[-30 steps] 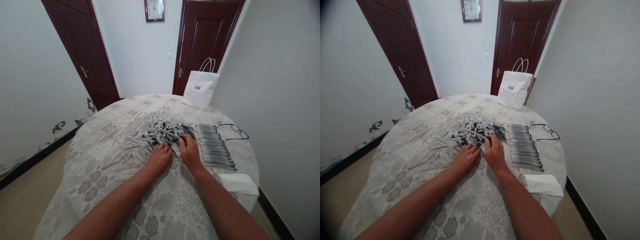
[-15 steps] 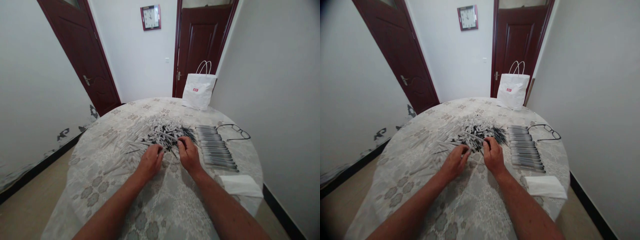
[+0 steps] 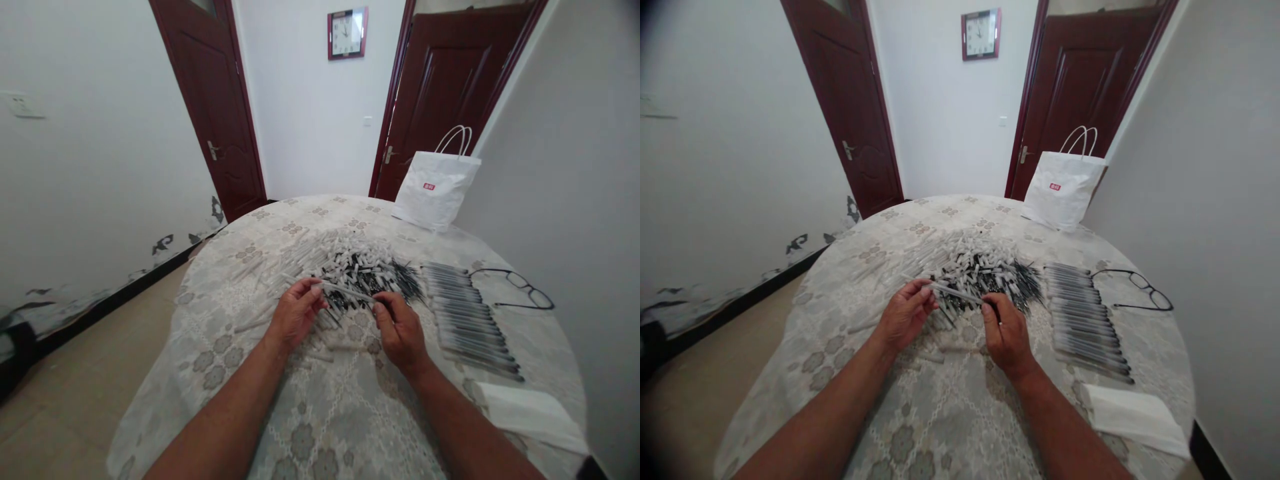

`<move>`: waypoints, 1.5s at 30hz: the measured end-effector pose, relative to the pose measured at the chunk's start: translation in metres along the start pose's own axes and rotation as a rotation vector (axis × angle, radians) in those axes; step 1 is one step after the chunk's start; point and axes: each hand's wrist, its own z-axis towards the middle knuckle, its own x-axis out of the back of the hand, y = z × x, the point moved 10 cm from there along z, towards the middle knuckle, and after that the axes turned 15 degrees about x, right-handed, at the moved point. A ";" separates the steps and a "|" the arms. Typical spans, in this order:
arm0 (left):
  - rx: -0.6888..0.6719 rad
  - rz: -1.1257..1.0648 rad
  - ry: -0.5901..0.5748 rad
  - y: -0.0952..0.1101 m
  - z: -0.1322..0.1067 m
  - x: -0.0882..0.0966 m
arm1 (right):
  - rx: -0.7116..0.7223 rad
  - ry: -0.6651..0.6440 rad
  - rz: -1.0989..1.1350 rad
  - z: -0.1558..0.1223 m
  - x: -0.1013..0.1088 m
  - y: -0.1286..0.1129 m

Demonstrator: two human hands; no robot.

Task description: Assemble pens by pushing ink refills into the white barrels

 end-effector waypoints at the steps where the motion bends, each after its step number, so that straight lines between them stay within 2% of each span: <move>1: 0.008 -0.020 -0.003 0.001 0.000 0.001 | -0.003 -0.008 -0.003 -0.001 -0.001 0.001; 11: 0.008 -0.050 -0.061 0.004 -0.002 -0.002 | 0.003 -0.074 -0.028 -0.001 -0.012 0.004; 17: 0.006 -0.078 -0.072 0.004 -0.001 -0.001 | -0.033 -0.042 -0.020 -0.004 -0.009 0.009; 23: 0.018 -0.049 -0.060 0.004 -0.002 -0.001 | 0.016 -0.059 -0.075 0.000 -0.010 0.006; 30: -0.009 0.066 0.013 0.002 0.003 0.005 | 0.199 -0.080 -0.097 0.005 -0.012 -0.014; 36: -0.033 -0.051 0.056 0.002 0.006 0.015 | 0.324 -0.154 -0.110 0.005 -0.021 -0.028; 42: 0.002 -0.164 0.020 -0.003 0.010 0.018 | 0.460 -0.179 -0.195 0.001 -0.033 -0.048; 45: -0.008 -0.161 0.022 -0.003 0.011 0.019 | 0.474 -0.182 -0.225 -0.002 -0.038 -0.053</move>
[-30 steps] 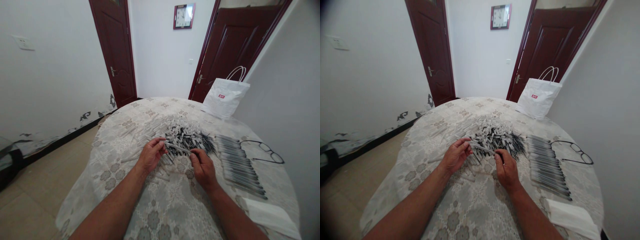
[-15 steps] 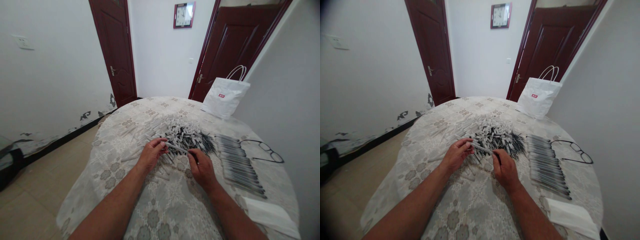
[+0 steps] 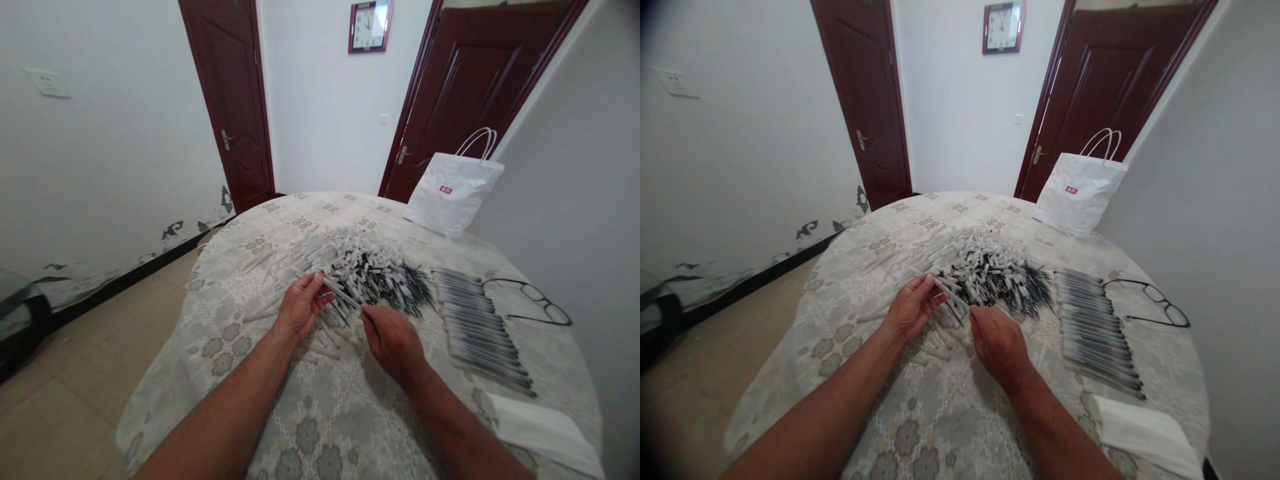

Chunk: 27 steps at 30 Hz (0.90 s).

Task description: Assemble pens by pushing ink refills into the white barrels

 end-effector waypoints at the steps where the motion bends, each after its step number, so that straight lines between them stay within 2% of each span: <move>1: 0.002 0.002 -0.002 0.000 0.000 0.000 | -0.010 0.007 0.009 0.000 0.000 -0.001; 4: 0.019 0.014 -0.017 -0.002 0.000 -0.003 | -0.127 0.035 0.108 -0.003 0.003 0.005; 6: 0.024 0.037 -0.027 -0.002 0.000 -0.005 | -0.313 0.024 0.241 -0.010 -0.001 0.019; 9: 0.024 0.081 -0.018 -0.003 -0.001 -0.007 | -0.650 0.021 0.567 -0.029 -0.017 0.038; 11: 0.029 0.097 -0.006 -0.005 -0.001 -0.007 | -0.824 0.072 0.802 -0.040 -0.030 0.044; 13: 0.024 0.088 0.005 -0.007 0.000 -0.006 | -0.933 0.145 0.968 -0.046 -0.040 0.046; 17: 0.013 0.028 0.036 -0.010 0.000 -0.005 | -1.007 0.231 1.077 -0.050 -0.047 0.046; 19: 0.021 -0.002 0.052 -0.012 -0.001 -0.004 | -0.983 0.248 1.046 -0.047 -0.045 0.045; 24: 0.044 -0.044 0.054 -0.013 -0.002 -0.006 | -0.819 0.235 0.858 -0.035 -0.027 0.042; 27: 0.035 -0.030 0.044 -0.012 -0.002 -0.008 | -0.863 0.276 0.928 -0.037 -0.030 0.041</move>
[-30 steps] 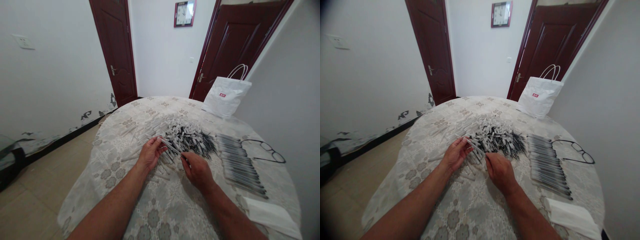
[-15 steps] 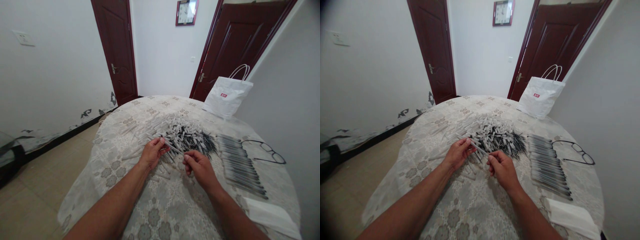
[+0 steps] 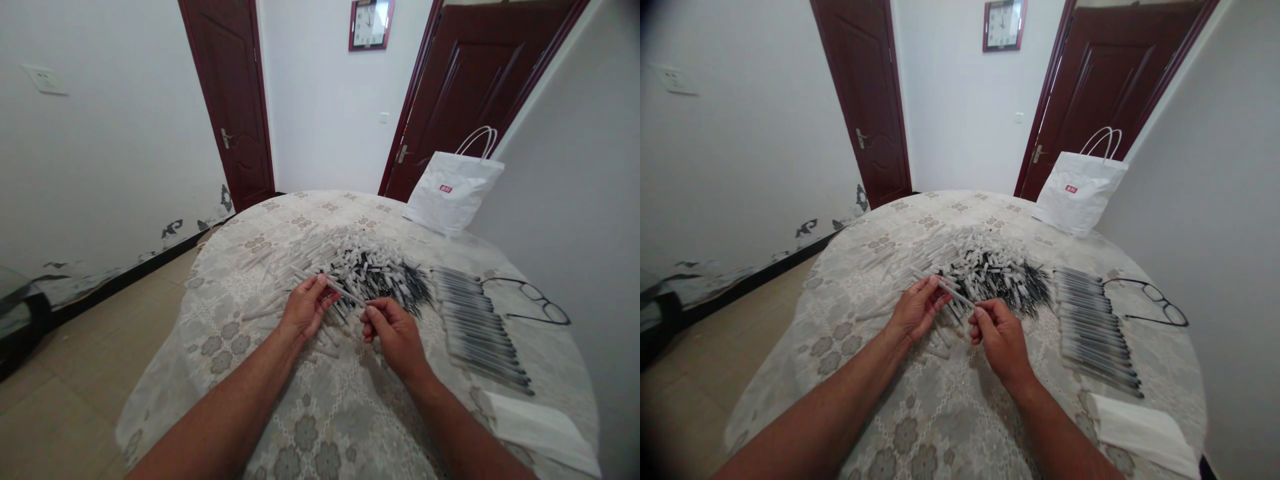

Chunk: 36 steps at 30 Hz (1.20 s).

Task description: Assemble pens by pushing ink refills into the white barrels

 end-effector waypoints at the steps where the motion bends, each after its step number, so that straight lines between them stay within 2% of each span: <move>1: -0.008 0.006 -0.005 0.001 0.000 -0.001 | -0.045 0.021 0.074 -0.001 -0.001 0.005; 5: -0.043 0.021 -0.006 0.004 -0.001 -0.001 | -0.245 0.074 0.329 -0.007 -0.009 0.027; 7: -0.055 0.045 0.005 0.004 -0.002 -0.001 | -0.296 0.047 0.329 -0.007 -0.011 0.035; 9: -0.065 0.083 0.008 0.004 -0.004 -0.003 | -0.284 -0.003 0.223 -0.004 -0.006 0.037; 11: -0.078 0.133 0.017 0.004 -0.006 -0.006 | -0.158 -0.061 -0.012 0.005 0.004 0.027; 13: -0.089 0.210 0.036 0.003 -0.008 -0.008 | 0.066 -0.123 -0.330 0.014 0.010 0.004; 15: -0.087 0.327 0.023 0.001 -0.008 -0.013 | 0.276 -0.195 -0.593 0.017 0.007 -0.021; 16: -0.086 0.384 0.013 0.000 -0.008 -0.015 | 0.328 -0.229 -0.666 0.018 0.005 -0.027; 21: -0.107 0.683 0.012 -0.004 -0.012 -0.022 | 0.367 -0.414 -0.928 0.016 0.001 -0.042; 24: -0.195 0.922 -0.015 -0.009 -0.020 -0.033 | 0.367 -0.512 -1.068 0.013 0.013 -0.051; 27: -0.345 1.157 -0.043 -0.017 -0.027 -0.043 | 0.370 -0.499 -1.181 0.021 0.049 -0.063; 30: -0.496 1.387 -0.097 -0.030 -0.031 -0.051 | 0.299 -0.426 -1.357 0.045 0.106 -0.064; 34: -0.583 1.566 -0.195 -0.047 -0.033 -0.056 | 0.059 -0.351 -1.707 0.081 0.190 -0.042; 36: -0.591 1.614 -0.213 -0.051 -0.033 -0.056 | -0.003 -0.321 -1.767 0.095 0.220 -0.030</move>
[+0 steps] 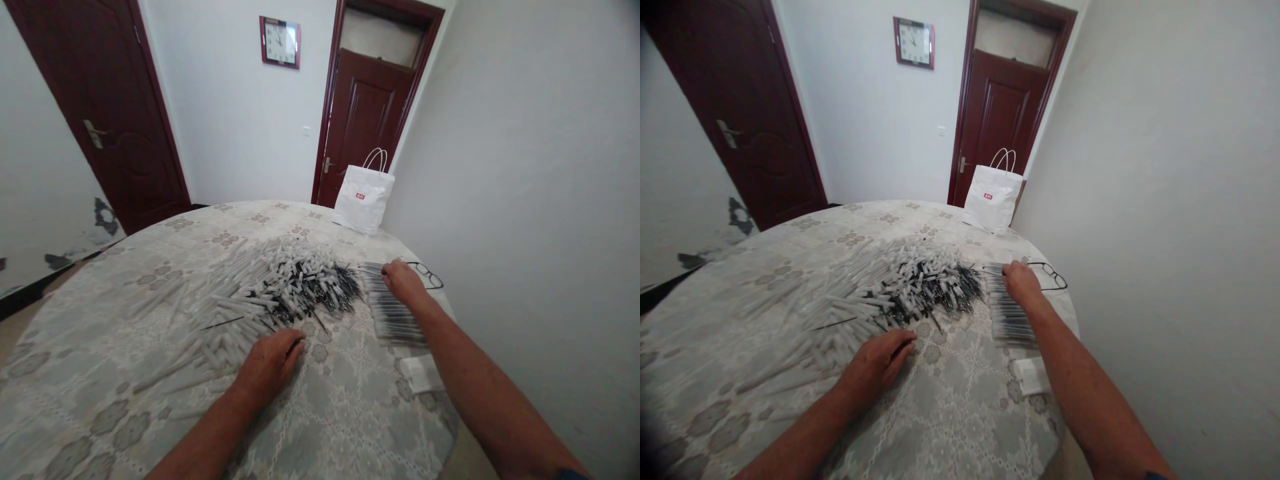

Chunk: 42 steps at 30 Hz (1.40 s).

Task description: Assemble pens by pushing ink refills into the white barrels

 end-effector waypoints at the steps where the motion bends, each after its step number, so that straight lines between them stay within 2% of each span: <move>1: -0.005 0.014 -0.005 0.000 0.000 -0.001 | -0.021 -0.011 -0.017 0.005 -0.008 0.011; 6: -0.029 0.033 -0.014 0.002 0.000 -0.004 | -0.069 -0.060 -0.059 0.019 -0.041 0.045; 13: -0.021 0.025 -0.020 0.000 -0.001 -0.006 | -0.065 -0.118 -0.056 0.030 -0.066 0.058; 20: -0.031 0.021 -0.017 0.005 -0.002 -0.003 | -0.050 -0.115 -0.039 0.037 -0.070 0.053; 26: -0.045 0.037 -0.010 0.007 -0.003 -0.002 | -0.095 -0.113 -0.022 0.033 -0.054 0.042; 30: -0.052 0.061 -0.023 0.007 -0.003 -0.006 | -0.085 -0.147 0.016 0.026 -0.042 0.009; 37: -0.076 0.048 0.009 0.012 -0.004 -0.002 | 0.126 -0.211 0.154 0.007 -0.022 -0.100; 40: -0.078 0.036 0.025 0.015 -0.004 0.003 | 0.148 -0.195 0.174 0.004 -0.015 -0.133; 42: -0.071 0.026 0.043 0.015 -0.004 0.008 | 0.132 -0.166 0.173 0.003 -0.012 -0.147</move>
